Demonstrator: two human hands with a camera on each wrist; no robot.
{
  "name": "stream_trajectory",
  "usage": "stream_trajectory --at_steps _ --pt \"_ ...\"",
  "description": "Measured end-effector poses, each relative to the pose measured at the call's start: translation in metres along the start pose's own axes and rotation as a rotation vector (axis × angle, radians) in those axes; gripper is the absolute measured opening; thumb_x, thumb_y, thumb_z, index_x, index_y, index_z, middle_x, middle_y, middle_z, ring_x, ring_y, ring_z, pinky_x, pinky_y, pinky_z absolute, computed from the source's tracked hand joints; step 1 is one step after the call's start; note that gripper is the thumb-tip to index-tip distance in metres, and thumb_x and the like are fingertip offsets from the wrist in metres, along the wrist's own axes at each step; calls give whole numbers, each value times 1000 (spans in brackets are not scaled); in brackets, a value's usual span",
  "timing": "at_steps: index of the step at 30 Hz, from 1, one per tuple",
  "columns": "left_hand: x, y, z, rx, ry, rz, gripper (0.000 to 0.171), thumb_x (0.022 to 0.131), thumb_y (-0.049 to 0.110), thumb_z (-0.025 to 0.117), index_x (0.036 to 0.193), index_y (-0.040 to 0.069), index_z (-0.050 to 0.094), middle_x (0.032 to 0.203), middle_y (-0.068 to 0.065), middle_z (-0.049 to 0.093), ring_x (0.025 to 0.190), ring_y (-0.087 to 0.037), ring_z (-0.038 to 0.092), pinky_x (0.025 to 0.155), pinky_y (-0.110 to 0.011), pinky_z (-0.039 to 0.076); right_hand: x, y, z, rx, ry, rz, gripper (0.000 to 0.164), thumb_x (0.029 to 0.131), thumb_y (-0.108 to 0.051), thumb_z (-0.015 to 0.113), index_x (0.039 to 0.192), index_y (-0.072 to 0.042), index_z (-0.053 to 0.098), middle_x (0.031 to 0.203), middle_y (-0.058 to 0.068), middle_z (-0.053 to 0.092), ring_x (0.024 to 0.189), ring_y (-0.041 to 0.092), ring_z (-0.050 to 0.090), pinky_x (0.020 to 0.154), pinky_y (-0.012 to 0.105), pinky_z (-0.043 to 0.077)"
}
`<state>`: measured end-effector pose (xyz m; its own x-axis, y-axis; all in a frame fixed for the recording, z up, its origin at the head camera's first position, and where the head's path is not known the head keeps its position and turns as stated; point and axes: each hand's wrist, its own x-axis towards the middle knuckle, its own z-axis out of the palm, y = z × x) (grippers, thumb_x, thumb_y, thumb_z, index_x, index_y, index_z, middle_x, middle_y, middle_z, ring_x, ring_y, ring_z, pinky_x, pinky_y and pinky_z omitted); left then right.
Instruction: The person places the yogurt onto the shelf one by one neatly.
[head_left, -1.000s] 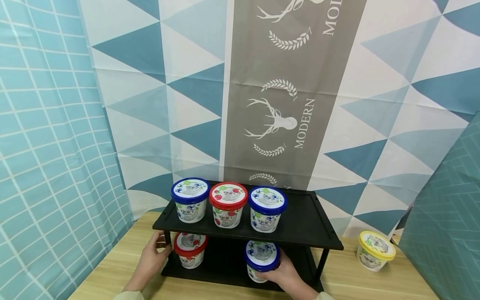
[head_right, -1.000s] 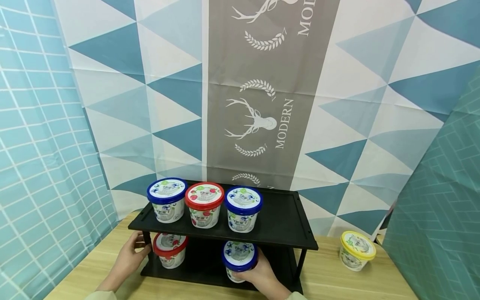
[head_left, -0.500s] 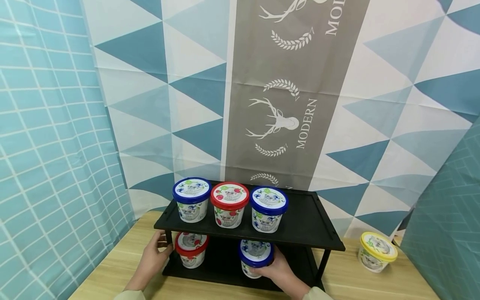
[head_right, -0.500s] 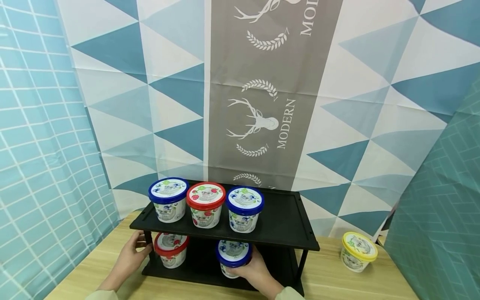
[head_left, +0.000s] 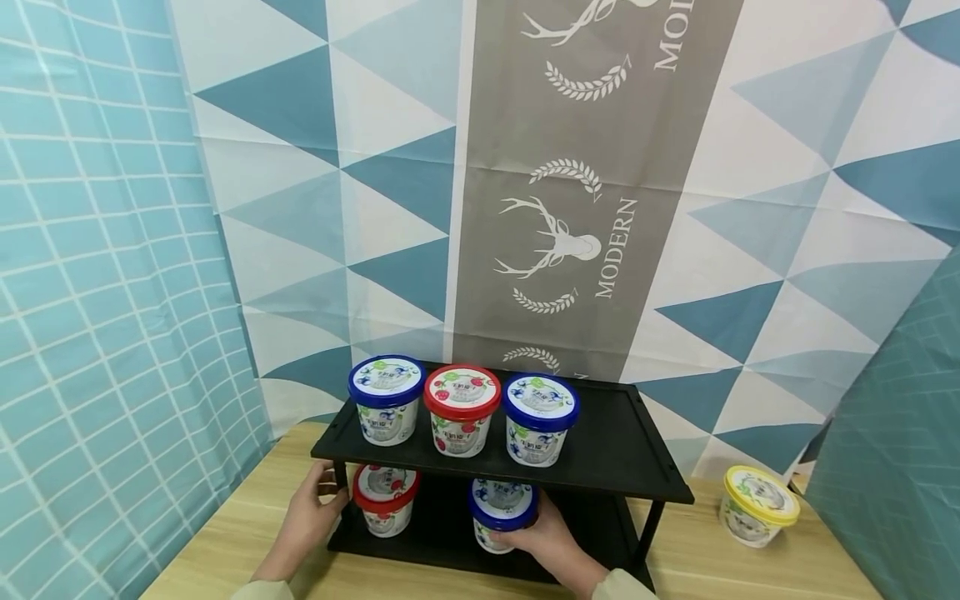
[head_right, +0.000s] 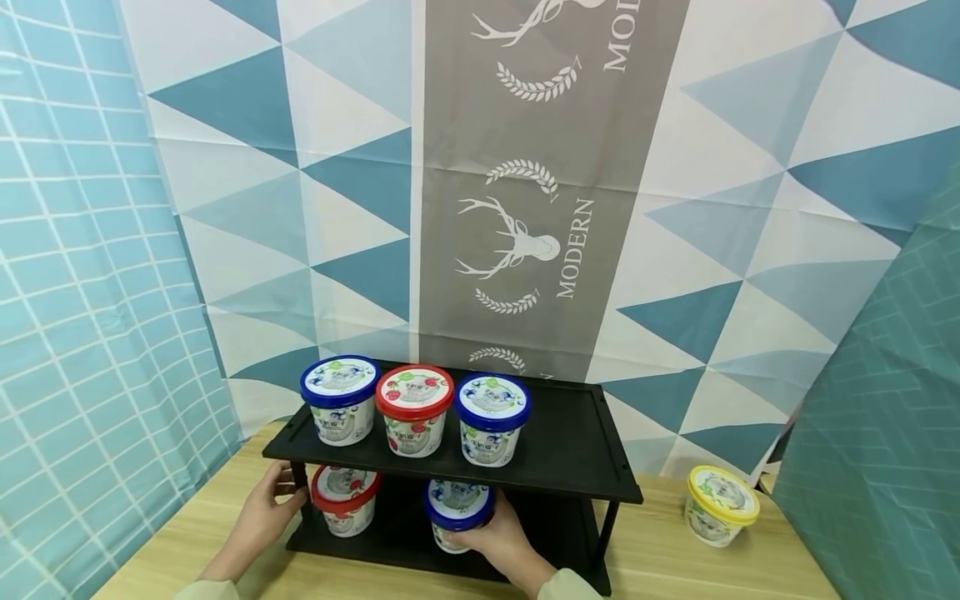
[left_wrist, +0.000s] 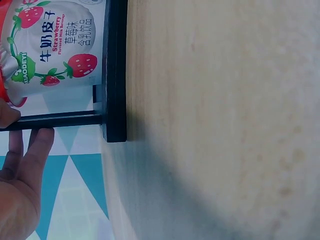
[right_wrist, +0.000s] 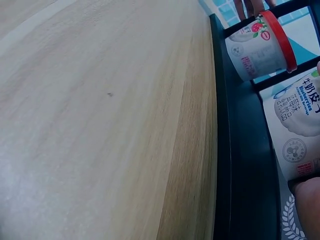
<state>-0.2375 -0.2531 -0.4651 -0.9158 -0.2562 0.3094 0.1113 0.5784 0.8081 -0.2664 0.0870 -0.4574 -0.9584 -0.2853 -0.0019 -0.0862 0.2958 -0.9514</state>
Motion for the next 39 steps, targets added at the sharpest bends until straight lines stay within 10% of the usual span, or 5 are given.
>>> stream_trajectory --at_steps 39 --pt "-3 4 0 -5 37 53 36 79 0 57 113 6 45 101 -18 55 90 -30 56 77 -44 46 16 -3 23 114 -58 -51 91 61 -27 79 133 -8 26 127 13 46 114 31 47 93 45 41"
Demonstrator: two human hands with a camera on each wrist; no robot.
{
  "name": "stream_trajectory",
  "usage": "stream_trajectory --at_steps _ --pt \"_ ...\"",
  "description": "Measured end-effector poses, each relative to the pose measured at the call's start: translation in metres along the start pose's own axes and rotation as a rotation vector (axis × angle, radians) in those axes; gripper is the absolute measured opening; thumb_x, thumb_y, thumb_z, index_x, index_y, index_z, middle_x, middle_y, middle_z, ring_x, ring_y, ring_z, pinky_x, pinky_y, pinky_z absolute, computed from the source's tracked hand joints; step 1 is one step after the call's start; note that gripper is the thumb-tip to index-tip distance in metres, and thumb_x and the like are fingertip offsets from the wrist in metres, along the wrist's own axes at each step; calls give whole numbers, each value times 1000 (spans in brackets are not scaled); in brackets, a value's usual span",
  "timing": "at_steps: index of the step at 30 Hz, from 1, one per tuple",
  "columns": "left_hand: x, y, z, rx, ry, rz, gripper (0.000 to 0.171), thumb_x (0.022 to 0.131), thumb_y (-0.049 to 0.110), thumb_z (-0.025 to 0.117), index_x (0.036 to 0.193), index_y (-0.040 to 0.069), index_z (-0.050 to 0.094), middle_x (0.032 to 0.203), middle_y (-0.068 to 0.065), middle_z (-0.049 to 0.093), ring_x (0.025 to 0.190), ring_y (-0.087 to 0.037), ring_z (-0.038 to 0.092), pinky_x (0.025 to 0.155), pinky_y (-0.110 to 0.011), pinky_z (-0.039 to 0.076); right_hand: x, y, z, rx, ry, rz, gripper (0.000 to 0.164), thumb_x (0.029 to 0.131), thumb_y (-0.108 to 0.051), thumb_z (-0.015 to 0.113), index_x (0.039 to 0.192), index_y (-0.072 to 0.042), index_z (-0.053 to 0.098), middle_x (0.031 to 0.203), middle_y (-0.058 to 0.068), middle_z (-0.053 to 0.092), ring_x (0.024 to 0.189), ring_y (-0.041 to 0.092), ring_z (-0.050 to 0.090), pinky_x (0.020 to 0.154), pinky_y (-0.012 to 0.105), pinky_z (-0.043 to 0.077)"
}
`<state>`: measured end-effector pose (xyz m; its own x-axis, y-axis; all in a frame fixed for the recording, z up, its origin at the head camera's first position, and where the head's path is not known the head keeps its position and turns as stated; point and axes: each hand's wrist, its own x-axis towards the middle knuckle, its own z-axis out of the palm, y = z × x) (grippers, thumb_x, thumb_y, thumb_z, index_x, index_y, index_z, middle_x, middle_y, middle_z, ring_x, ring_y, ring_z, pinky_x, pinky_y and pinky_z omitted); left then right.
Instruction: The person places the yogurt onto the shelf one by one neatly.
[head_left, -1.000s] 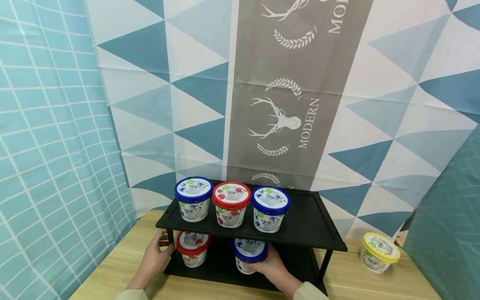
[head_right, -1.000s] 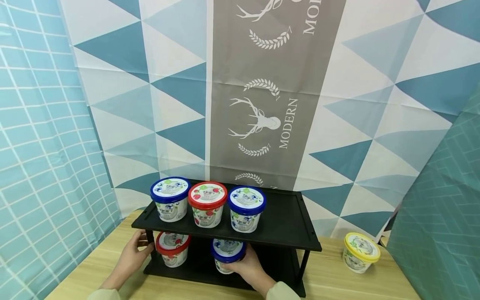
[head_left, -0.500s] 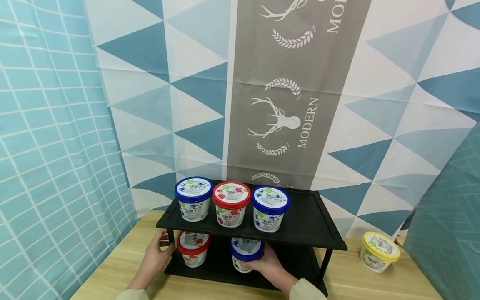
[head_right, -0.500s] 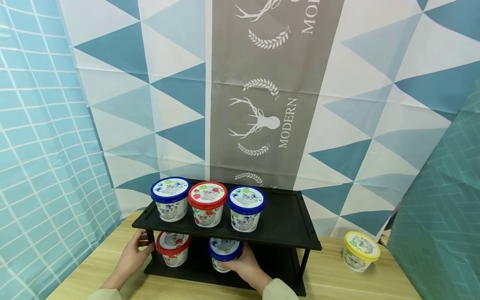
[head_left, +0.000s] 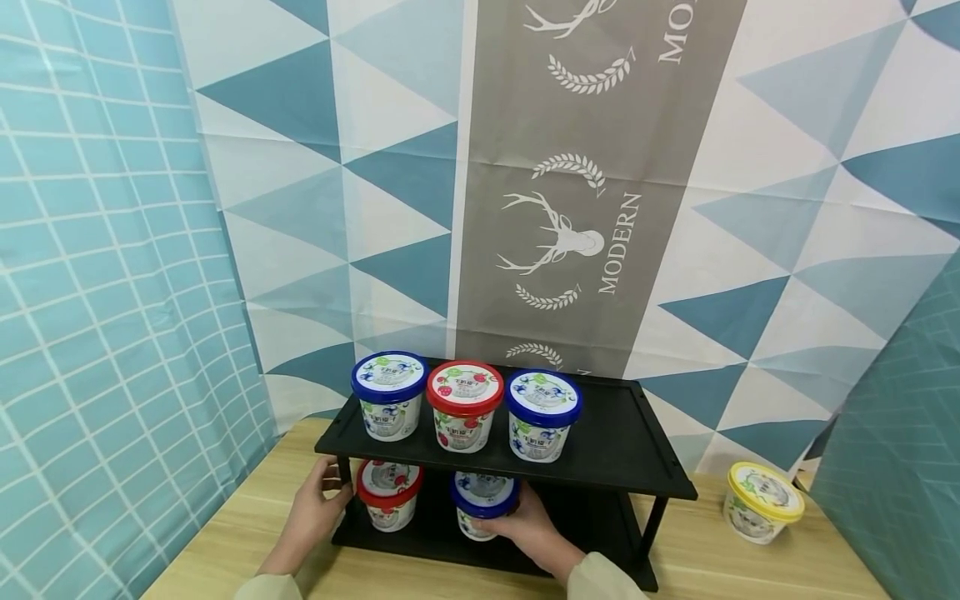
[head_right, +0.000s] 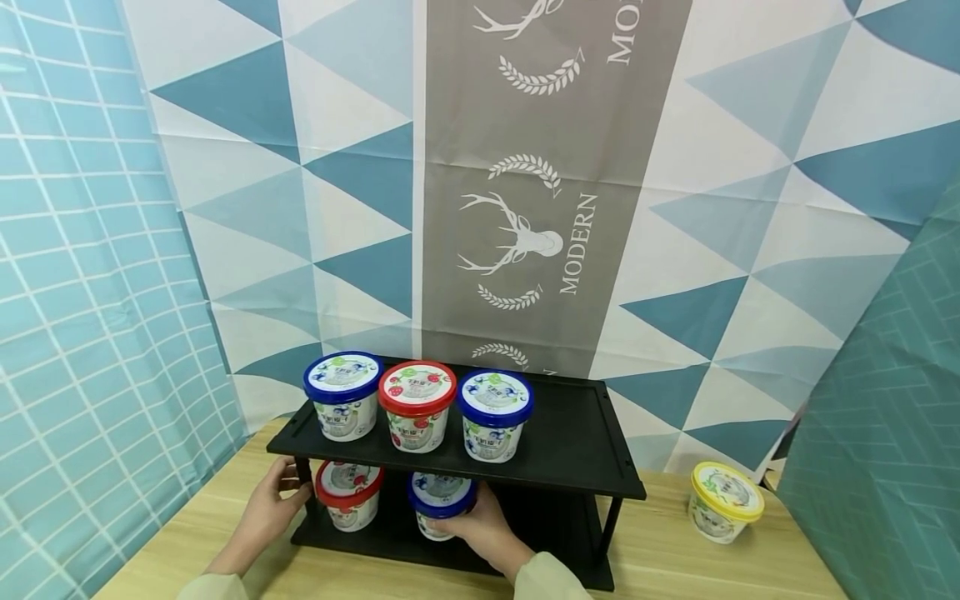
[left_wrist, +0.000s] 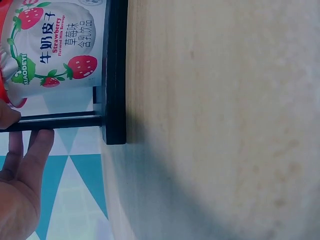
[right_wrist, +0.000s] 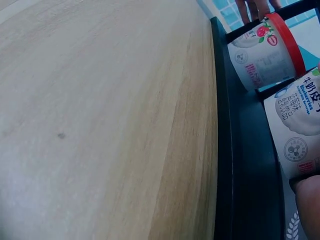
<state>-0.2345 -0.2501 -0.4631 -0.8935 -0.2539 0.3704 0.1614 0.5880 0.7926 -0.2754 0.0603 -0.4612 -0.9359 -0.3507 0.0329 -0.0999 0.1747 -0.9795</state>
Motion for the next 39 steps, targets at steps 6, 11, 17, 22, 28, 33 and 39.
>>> stream_trajectory --at_steps 6,11,17,22,28,33,39 --pt "1 -2 1 -3 4 4 36 79 -1 57 112 6 45 100 -17 56 89 -29 56 75 -41 46 2 4 4 24 -15 -10 91 62 -25 79 134 -9 25 127 12 45 114 31 47 93 45 41" --pt "1 -2 1 5 -3 -1 36 80 0 57 113 6 44 101 -18 55 90 -29 56 75 -41 46 5 6 6 22 -18 -4 91 63 -26 79 134 -10 25 128 12 45 115 31 46 93 46 41" --pt "1 -1 1 -2 -3 -10 35 80 0 57 113 7 45 102 -17 55 91 -29 56 75 -39 46 8 7 11 27 -21 8 92 62 -26 79 135 -9 24 128 14 44 116 33 45 93 47 41" --pt "1 -1 0 -6 -16 -10 35 81 1 57 113 6 44 103 -18 54 92 -31 55 75 -41 46 10 8 14 33 -22 18 93 62 -26 79 135 -10 23 129 14 43 116 33 45 93 47 40" --pt "2 -2 1 -5 2 1 36 79 0 57 112 7 46 100 -16 56 89 -28 56 74 -37 46 12 12 15 46 -31 6 91 63 -25 78 135 -11 24 129 13 44 116 33 45 93 48 40" --pt "1 -1 1 6 4 7 36 79 0 58 112 7 46 100 -16 56 88 -27 56 74 -38 46 13 13 17 74 -39 3 90 63 -25 78 135 -10 25 128 13 44 115 32 45 93 47 41" --pt "1 -1 1 6 12 7 37 79 -1 57 113 8 46 100 -16 56 88 -27 56 75 -39 45 17 15 21 65 -33 0 91 63 -26 78 135 -11 24 129 13 43 116 32 45 93 46 40"
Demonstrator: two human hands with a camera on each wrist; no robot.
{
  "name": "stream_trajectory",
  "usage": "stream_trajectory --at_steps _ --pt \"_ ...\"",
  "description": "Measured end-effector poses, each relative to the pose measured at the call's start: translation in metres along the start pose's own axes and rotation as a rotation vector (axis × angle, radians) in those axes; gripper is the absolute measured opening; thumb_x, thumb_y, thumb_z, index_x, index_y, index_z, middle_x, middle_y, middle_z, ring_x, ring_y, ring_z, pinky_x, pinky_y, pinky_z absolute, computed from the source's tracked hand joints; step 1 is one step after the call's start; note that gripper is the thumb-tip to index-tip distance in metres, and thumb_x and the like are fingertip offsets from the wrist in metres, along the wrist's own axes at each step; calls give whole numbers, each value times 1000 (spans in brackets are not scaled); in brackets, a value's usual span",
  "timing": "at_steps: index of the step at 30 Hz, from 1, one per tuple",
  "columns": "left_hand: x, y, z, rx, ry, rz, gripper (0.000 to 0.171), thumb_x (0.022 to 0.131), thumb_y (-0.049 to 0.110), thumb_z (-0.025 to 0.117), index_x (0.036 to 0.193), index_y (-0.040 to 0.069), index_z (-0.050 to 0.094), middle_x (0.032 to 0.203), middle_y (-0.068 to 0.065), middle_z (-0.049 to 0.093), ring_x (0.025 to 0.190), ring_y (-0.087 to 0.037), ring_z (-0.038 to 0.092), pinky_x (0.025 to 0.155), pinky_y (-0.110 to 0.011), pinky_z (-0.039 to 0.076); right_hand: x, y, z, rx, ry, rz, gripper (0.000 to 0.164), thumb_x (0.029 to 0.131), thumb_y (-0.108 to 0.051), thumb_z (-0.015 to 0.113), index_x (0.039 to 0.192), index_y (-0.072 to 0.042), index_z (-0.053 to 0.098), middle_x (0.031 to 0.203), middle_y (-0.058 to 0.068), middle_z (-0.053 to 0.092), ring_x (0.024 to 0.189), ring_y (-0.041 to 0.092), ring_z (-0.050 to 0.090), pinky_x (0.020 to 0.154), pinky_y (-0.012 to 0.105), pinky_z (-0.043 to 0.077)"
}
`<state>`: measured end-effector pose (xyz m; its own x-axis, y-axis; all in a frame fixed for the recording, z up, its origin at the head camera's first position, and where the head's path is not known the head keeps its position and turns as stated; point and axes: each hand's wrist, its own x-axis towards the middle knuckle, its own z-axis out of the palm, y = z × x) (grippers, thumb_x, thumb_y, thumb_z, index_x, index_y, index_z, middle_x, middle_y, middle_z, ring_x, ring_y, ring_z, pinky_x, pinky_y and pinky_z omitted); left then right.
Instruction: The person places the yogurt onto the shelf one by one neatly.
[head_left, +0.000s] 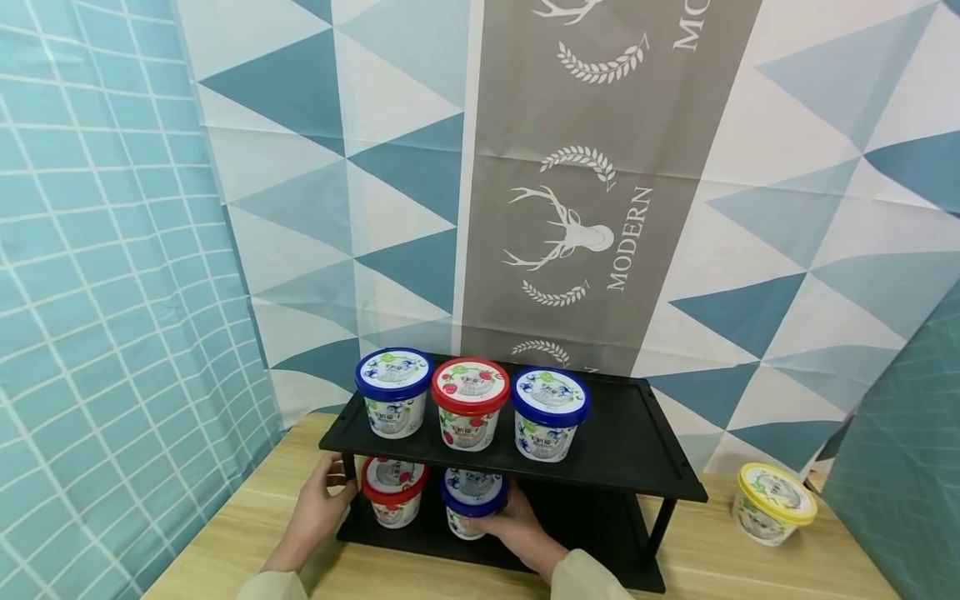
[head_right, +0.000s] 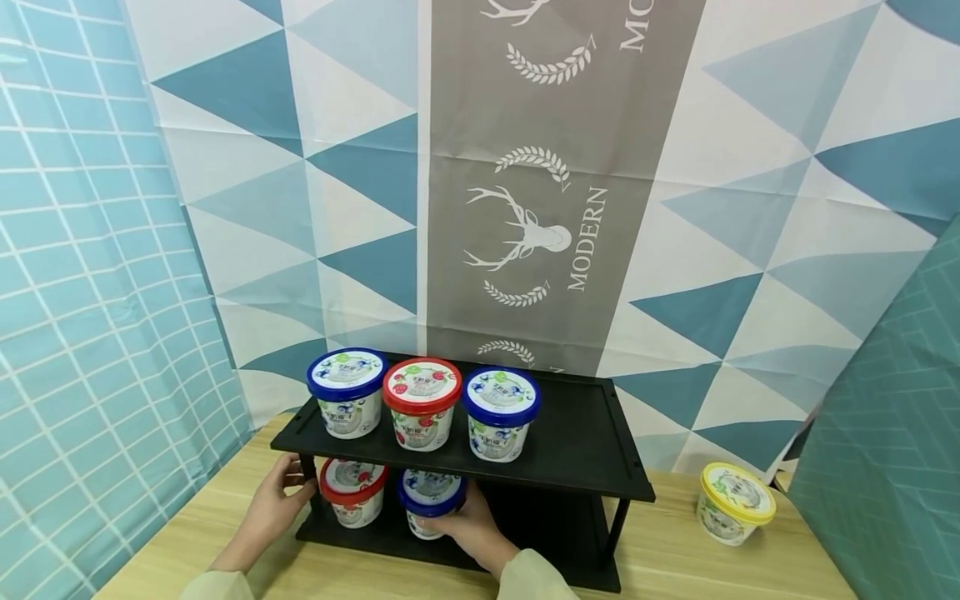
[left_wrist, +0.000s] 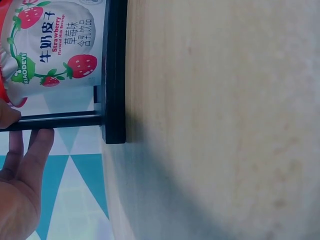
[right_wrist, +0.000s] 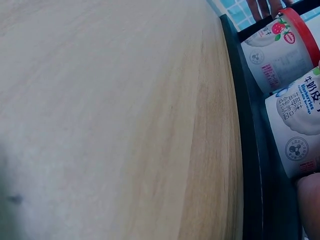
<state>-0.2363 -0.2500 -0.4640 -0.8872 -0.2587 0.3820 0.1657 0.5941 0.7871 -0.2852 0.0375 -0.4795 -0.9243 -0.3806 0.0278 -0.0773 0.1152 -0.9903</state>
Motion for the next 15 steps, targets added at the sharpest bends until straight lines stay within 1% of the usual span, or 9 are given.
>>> stream_trajectory --at_steps 3,9,15 --pt "0 0 0 -1 1 0 37 79 -1 57 113 8 45 100 -16 56 88 -27 56 75 -39 45 1 2 1 2 -5 -11 91 64 -27 78 135 -11 24 129 13 44 116 31 45 93 46 40" --pt "0 1 0 -6 2 2 36 79 -2 57 112 8 46 100 -15 56 88 -27 56 75 -38 44 2 5 3 -36 -6 -38 90 64 -28 78 134 -8 25 126 14 46 112 30 48 91 45 42" --pt "0 1 0 -4 3 4 37 79 -2 57 112 8 46 100 -15 56 88 -27 56 75 -38 45 2 3 5 -5 -6 -6 90 64 -23 78 135 -10 24 128 13 44 115 31 46 93 47 40"
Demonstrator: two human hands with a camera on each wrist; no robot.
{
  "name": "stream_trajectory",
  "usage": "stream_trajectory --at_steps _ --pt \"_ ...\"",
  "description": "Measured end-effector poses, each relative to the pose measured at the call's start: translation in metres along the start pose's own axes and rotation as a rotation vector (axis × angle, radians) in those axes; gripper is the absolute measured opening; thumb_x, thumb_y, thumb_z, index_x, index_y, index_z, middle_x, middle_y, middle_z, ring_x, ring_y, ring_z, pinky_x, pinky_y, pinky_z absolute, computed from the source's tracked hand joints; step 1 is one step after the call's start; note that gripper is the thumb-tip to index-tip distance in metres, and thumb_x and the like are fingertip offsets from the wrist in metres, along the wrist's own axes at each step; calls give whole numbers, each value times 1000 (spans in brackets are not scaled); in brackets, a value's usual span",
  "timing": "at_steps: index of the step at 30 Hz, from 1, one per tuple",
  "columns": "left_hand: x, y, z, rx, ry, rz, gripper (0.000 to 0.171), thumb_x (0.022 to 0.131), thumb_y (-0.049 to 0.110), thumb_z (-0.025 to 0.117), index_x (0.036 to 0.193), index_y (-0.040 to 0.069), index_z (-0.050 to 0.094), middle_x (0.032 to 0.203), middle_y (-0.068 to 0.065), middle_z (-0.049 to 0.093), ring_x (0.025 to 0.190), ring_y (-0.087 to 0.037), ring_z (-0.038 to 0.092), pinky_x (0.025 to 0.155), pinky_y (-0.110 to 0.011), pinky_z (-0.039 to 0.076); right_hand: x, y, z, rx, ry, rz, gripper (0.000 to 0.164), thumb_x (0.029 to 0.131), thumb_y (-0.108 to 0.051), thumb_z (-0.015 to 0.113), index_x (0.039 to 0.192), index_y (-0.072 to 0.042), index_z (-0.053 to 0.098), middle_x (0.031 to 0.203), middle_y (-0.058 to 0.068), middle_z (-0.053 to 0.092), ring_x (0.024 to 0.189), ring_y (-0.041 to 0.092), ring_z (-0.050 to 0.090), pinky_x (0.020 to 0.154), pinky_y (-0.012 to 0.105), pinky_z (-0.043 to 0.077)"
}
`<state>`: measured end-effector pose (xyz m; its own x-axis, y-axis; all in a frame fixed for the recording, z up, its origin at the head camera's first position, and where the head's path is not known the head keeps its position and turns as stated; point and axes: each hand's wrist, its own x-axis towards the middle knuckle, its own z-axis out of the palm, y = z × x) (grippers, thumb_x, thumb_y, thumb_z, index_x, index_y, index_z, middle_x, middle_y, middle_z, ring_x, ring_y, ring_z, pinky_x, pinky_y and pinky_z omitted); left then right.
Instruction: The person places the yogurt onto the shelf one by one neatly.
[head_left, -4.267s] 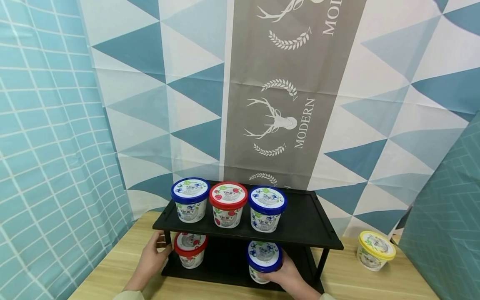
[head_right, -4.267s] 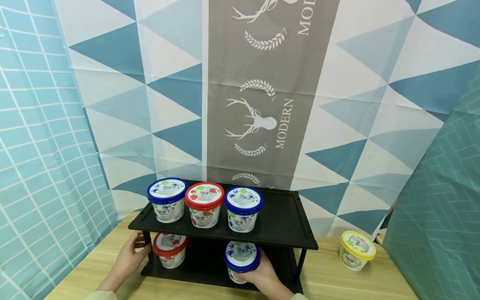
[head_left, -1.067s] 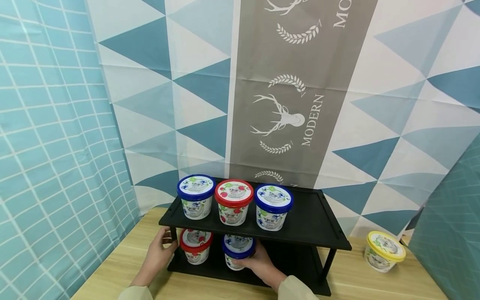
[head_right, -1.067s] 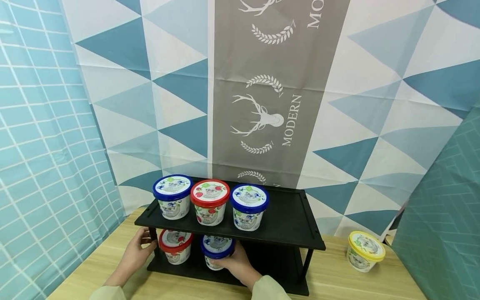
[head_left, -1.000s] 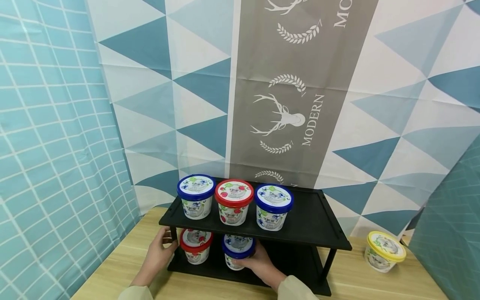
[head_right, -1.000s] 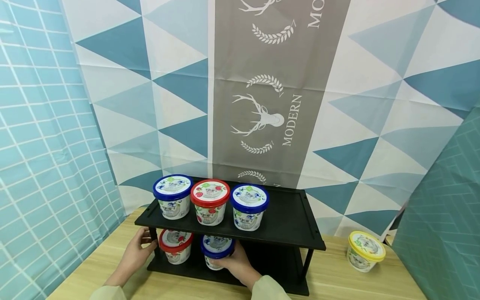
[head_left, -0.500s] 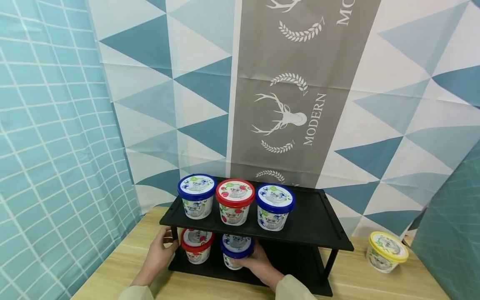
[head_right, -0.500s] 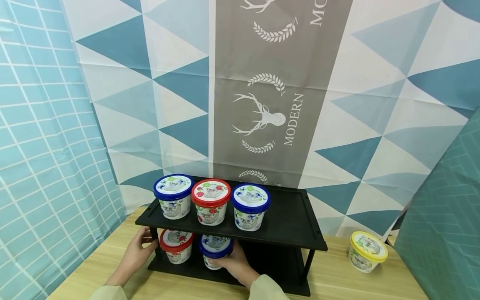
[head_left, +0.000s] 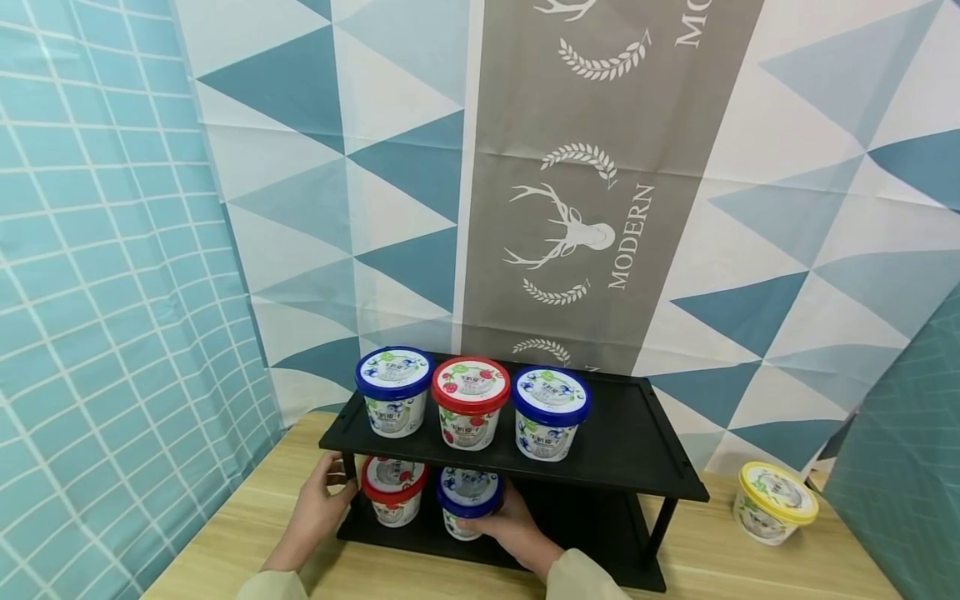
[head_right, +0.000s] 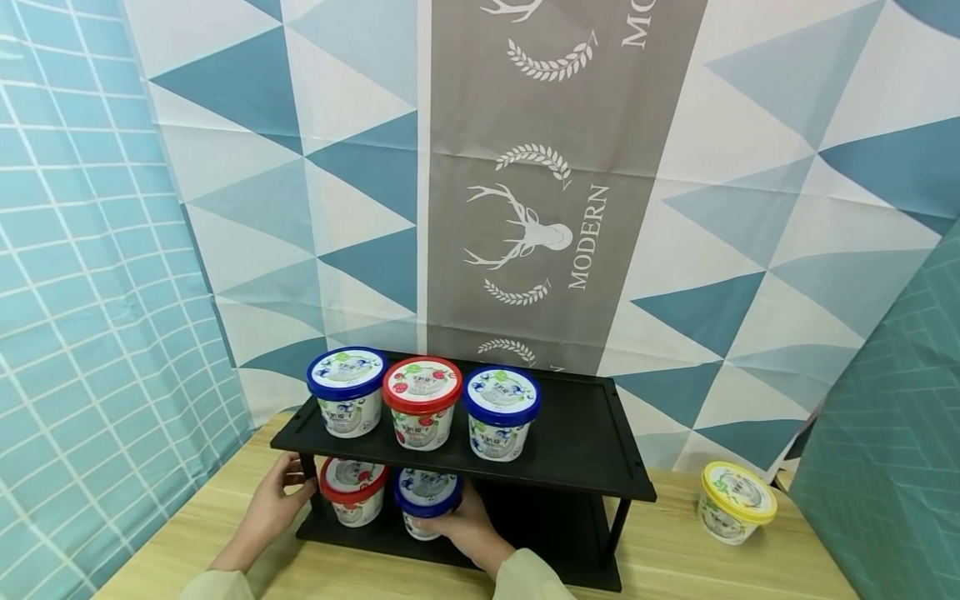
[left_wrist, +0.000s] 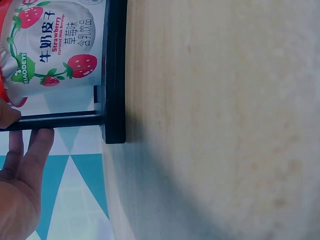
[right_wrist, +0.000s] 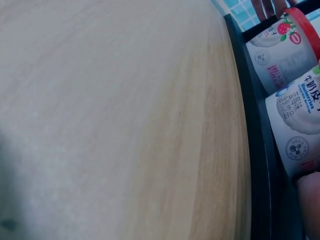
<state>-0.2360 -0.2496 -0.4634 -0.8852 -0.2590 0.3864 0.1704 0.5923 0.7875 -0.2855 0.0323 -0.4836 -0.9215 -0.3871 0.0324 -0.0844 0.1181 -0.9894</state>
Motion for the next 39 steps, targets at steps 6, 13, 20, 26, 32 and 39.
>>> stream_trajectory --at_steps 6,13,20,26,32,39 --pt "-1 0 1 1 8 11 38 78 -3 58 112 7 47 98 -15 57 87 -26 57 74 -38 45 0 1 2 -2 -1 15 92 63 -27 78 136 -11 24 129 12 44 116 32 45 94 47 40" --pt "-1 1 1 -1 -5 -1 37 79 -2 58 113 7 46 100 -16 56 88 -28 56 75 -40 45 1 2 4 1 -8 22 91 64 -27 78 136 -12 24 129 12 44 117 32 44 95 48 38" --pt "-1 1 0 1 -13 -9 37 79 -1 57 114 6 46 101 -16 56 89 -28 56 75 -39 46 3 3 5 -10 -11 26 92 63 -28 78 136 -12 25 129 11 45 116 32 45 94 48 39" --pt "0 1 0 0 -9 -5 37 79 -1 57 113 6 45 101 -16 56 90 -28 56 76 -41 45 2 3 5 -17 -2 32 94 62 -27 79 136 -10 23 128 12 44 116 33 45 94 48 39" --pt "-2 2 -1 -5 -28 -18 36 81 0 57 114 7 45 103 -17 55 91 -29 56 77 -42 45 -2 2 7 -55 28 39 97 61 -32 79 137 -11 21 129 13 43 116 34 44 93 49 39" --pt "-1 2 -2 -10 -20 -12 35 80 0 57 112 8 45 103 -17 55 90 -29 56 76 -41 46 -10 2 11 -146 116 13 103 59 -42 77 137 -8 20 130 15 42 117 34 43 93 49 39"
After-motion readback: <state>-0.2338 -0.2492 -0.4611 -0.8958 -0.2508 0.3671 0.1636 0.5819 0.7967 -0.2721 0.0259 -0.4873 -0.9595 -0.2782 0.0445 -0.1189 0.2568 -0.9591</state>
